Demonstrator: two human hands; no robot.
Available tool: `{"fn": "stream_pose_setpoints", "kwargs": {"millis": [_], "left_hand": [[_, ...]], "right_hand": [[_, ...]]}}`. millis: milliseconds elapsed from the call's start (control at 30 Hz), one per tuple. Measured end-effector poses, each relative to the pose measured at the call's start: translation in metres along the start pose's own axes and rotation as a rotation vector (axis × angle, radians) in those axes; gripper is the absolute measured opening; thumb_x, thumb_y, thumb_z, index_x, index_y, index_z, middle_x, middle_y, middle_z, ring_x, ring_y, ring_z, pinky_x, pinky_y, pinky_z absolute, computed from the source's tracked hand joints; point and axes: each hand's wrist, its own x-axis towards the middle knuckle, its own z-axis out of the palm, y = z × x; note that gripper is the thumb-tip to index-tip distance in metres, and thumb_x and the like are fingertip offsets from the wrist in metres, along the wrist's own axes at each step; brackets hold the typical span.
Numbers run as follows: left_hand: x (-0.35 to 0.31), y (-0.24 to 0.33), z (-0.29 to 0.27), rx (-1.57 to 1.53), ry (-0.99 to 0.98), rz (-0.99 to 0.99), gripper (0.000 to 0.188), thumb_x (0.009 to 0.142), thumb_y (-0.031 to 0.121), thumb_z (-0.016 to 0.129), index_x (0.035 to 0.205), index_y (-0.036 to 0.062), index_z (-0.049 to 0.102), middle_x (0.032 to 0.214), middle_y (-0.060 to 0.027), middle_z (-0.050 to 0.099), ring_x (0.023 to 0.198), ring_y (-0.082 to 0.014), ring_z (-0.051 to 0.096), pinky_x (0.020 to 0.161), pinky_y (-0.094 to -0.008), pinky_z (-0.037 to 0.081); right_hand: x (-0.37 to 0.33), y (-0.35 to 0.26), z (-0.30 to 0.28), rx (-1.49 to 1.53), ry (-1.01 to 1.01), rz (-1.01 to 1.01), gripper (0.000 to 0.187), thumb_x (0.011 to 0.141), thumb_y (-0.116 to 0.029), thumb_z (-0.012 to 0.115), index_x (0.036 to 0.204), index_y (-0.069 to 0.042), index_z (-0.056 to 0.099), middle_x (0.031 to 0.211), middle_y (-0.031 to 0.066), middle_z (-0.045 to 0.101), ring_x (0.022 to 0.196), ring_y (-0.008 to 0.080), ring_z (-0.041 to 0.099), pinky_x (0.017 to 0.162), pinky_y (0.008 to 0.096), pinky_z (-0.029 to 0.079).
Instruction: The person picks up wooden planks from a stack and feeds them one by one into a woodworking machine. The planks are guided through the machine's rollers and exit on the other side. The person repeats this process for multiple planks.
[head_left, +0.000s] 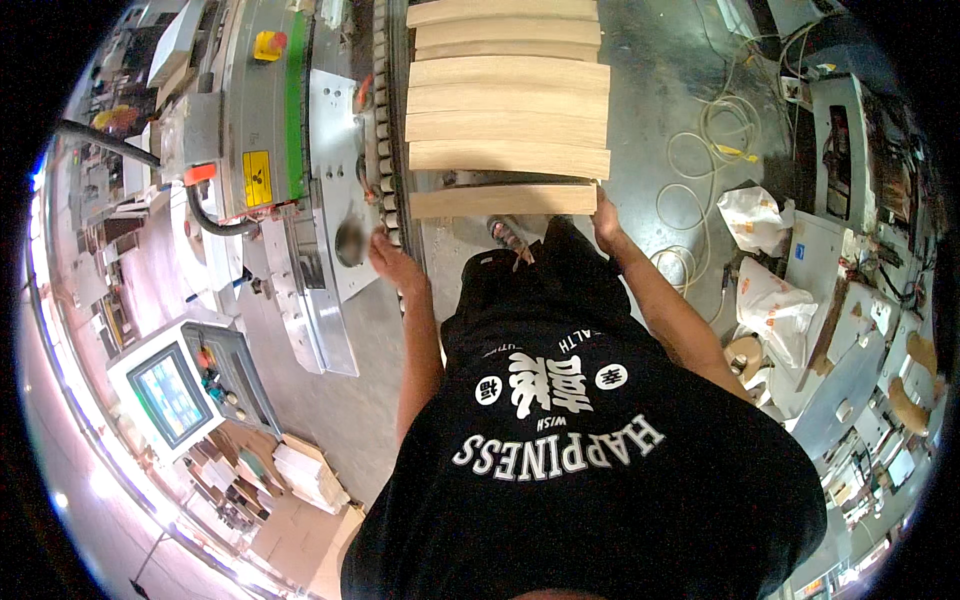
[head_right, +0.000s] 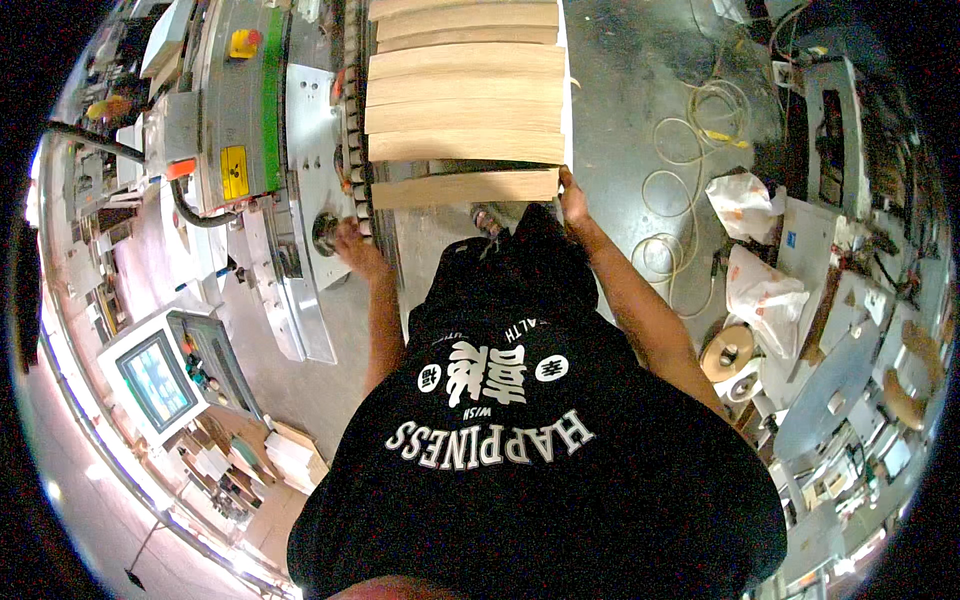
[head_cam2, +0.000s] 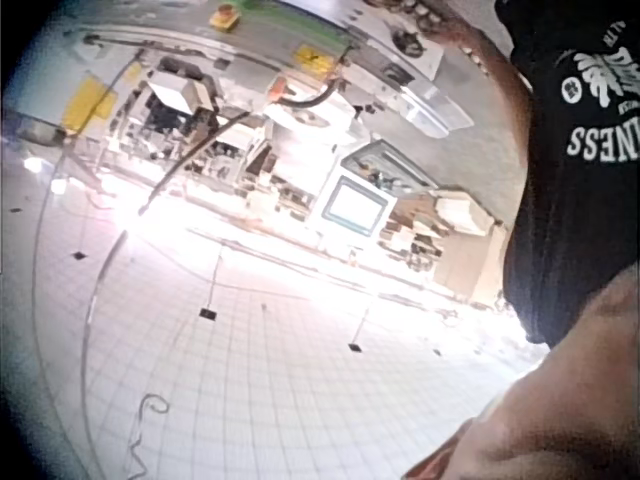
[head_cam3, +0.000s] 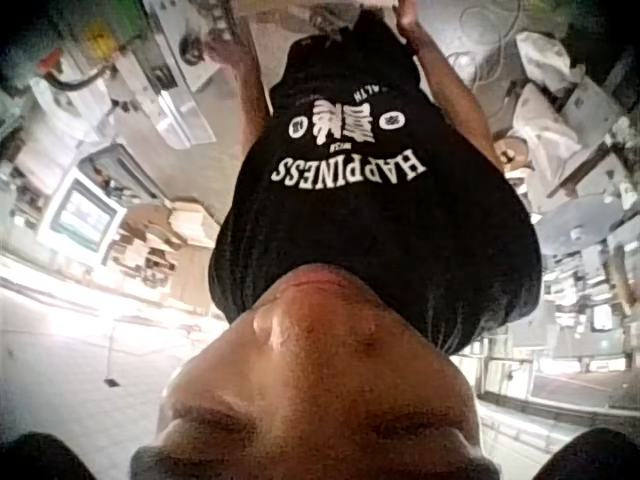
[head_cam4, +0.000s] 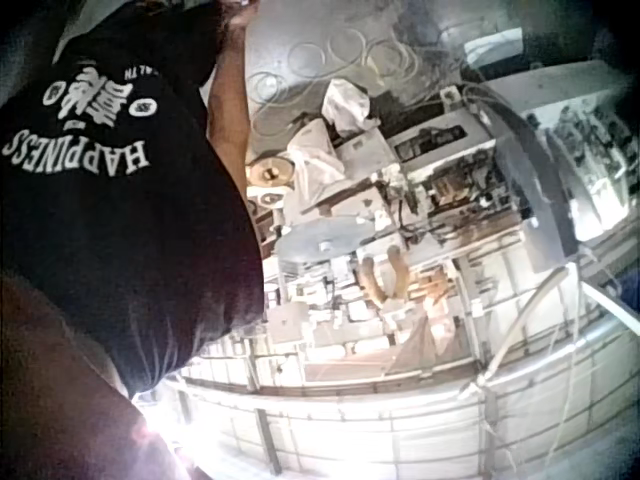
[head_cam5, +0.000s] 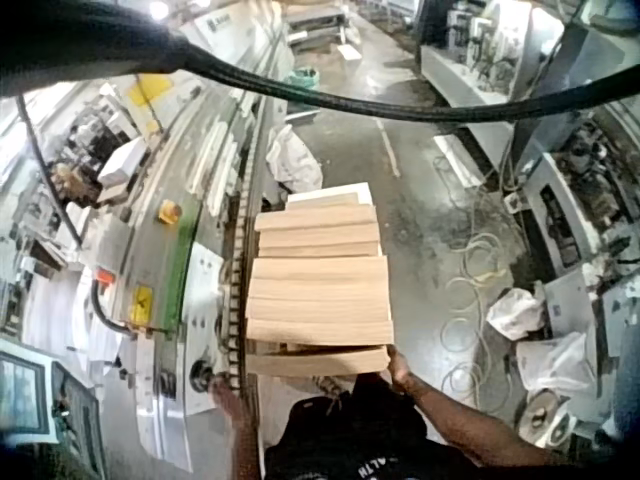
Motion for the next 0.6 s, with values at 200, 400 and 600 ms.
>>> {"fn": "stream_pose_setpoints", "kwargs": {"millis": [200,400,600], "left_hand": [[-0.057,0.127,0.028,0.81,-0.489,0.92,0.054,0.086,0.031,0.084,0.132,0.0086,0.066,0.133,-0.0132,0.066,0.13,-0.036,0.057,0.113,-0.0498,0.041],[-0.061,0.12,0.064,1.098,-0.814,0.967,0.063,0.084,0.04,0.085,0.137,0.0114,0.067,0.14,-0.0102,0.065,0.141,-0.0339,0.05,0.123,-0.0518,0.032],[-0.042,0.112,0.078,1.029,-0.909,1.043,0.061,0.085,0.036,0.083,0.139,0.0135,0.066,0.141,-0.0057,0.066,0.138,-0.0296,0.055,0.121,-0.0478,0.037]], "right_hand": [[-0.015,-0.01,0.009,-0.127,0.005,0.089,0.06,0.115,-0.044,0.037,0.164,-0.009,0.04,0.159,0.0095,0.051,0.146,0.0239,0.044,0.12,0.0419,0.035],[-0.066,-0.076,0.053,0.013,0.021,0.205,0.058,0.115,-0.043,0.037,0.162,-0.01,0.04,0.159,0.0081,0.048,0.146,0.0226,0.042,0.125,0.0432,0.03],[-0.032,-0.018,0.016,0.043,0.078,0.058,0.05,0.115,-0.038,0.04,0.158,-0.013,0.042,0.153,0.0043,0.05,0.139,0.0193,0.048,0.119,0.0474,0.039]]}}
